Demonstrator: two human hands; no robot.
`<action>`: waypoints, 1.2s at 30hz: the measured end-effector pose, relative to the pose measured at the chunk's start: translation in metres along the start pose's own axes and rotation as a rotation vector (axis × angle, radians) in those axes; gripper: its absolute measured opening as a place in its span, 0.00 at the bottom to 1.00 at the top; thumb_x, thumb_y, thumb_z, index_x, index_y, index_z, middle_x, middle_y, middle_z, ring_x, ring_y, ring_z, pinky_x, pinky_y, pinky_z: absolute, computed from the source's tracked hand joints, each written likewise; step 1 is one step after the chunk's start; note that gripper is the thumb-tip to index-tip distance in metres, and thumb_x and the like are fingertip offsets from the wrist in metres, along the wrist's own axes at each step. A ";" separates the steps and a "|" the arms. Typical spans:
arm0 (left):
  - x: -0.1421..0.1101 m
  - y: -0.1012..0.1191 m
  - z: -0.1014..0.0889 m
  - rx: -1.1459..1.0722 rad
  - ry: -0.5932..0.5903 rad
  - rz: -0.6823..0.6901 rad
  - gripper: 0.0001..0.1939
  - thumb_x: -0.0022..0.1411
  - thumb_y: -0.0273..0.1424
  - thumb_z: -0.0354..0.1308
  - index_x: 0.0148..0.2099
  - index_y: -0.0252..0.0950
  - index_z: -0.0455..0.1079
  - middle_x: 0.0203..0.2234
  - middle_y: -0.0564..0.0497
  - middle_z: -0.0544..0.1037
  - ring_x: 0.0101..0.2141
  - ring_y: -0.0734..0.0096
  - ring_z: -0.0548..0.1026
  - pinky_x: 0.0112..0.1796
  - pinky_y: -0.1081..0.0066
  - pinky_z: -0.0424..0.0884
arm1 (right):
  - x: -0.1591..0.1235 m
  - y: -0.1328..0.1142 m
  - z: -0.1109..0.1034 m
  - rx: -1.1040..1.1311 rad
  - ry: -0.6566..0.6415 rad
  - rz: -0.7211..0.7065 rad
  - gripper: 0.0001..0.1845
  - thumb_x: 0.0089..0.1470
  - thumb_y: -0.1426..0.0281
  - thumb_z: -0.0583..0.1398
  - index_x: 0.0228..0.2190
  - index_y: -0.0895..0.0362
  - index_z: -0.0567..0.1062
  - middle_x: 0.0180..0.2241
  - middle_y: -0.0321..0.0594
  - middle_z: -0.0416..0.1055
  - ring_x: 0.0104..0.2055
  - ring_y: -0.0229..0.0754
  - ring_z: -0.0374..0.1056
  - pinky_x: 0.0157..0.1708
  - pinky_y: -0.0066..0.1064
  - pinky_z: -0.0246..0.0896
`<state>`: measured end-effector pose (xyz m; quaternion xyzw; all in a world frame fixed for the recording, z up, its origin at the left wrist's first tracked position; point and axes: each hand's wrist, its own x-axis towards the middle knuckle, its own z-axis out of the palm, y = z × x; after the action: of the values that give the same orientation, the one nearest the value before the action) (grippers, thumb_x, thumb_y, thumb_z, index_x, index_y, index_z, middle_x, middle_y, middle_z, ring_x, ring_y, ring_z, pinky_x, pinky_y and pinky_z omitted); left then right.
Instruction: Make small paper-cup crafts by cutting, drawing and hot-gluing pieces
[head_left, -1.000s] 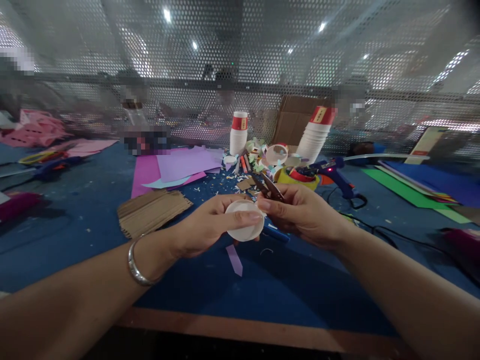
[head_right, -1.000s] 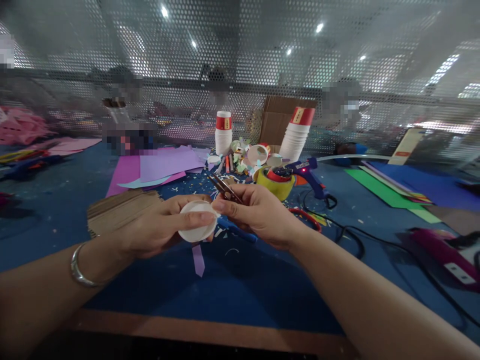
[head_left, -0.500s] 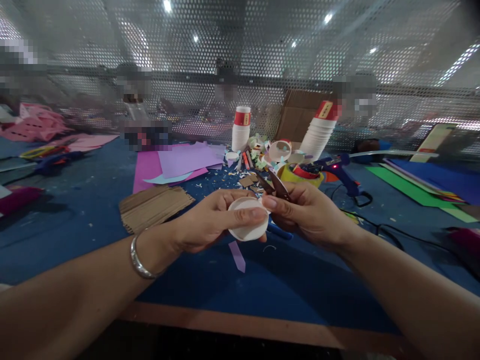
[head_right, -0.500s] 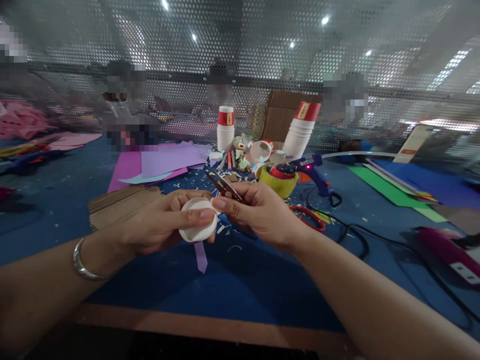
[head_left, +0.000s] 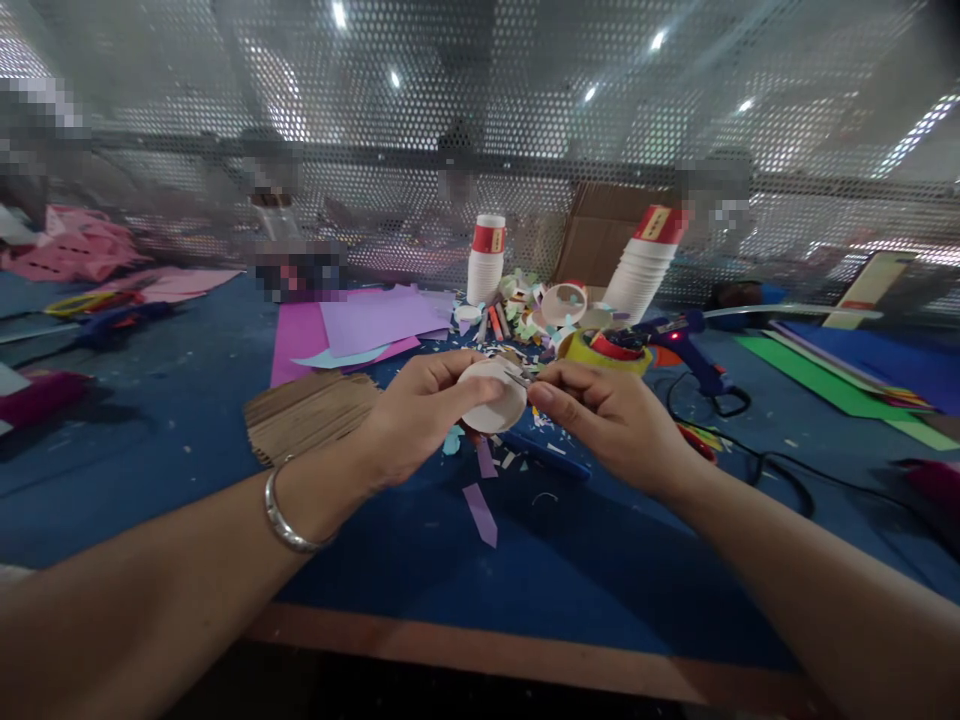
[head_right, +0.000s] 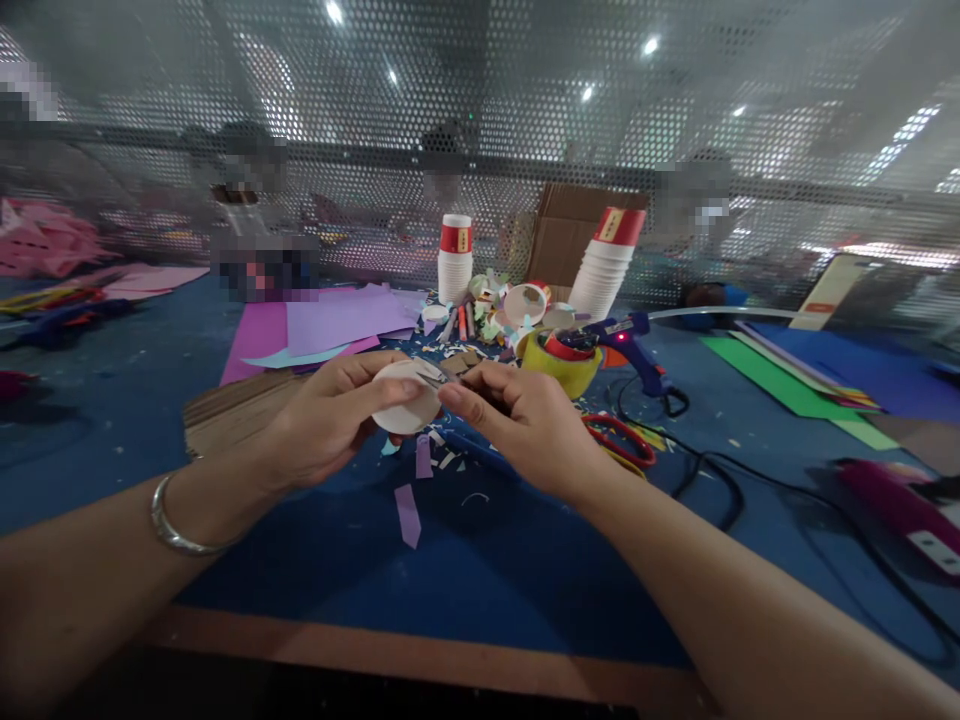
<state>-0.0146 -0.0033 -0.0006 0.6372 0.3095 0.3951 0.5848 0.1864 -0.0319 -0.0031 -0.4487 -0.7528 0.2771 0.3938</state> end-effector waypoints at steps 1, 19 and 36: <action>0.000 -0.001 0.000 0.011 -0.006 0.009 0.07 0.61 0.33 0.60 0.34 0.33 0.72 0.24 0.55 0.71 0.24 0.77 0.65 0.24 0.75 0.61 | 0.000 0.000 0.000 -0.020 -0.004 -0.005 0.25 0.59 0.47 0.59 0.27 0.57 0.73 0.22 0.33 0.59 0.24 0.34 0.52 0.23 0.29 0.46; -0.008 0.008 0.000 0.224 -0.103 0.126 0.09 0.64 0.35 0.56 0.35 0.35 0.70 0.26 0.55 0.68 0.27 0.75 0.61 0.28 0.72 0.57 | -0.004 -0.006 0.001 -0.116 0.001 -0.097 0.23 0.63 0.51 0.56 0.26 0.56 0.72 0.22 0.33 0.62 0.24 0.34 0.56 0.24 0.30 0.50; -0.007 0.004 -0.002 0.091 -0.134 0.080 0.10 0.65 0.35 0.56 0.35 0.34 0.71 0.24 0.55 0.67 0.25 0.77 0.61 0.26 0.73 0.55 | -0.007 -0.010 -0.002 -0.180 0.018 -0.097 0.25 0.64 0.51 0.54 0.23 0.55 0.69 0.21 0.34 0.61 0.24 0.34 0.55 0.25 0.30 0.50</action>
<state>-0.0201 -0.0091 0.0025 0.7000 0.2612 0.3602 0.5585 0.1851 -0.0425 0.0031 -0.4477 -0.7919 0.1848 0.3718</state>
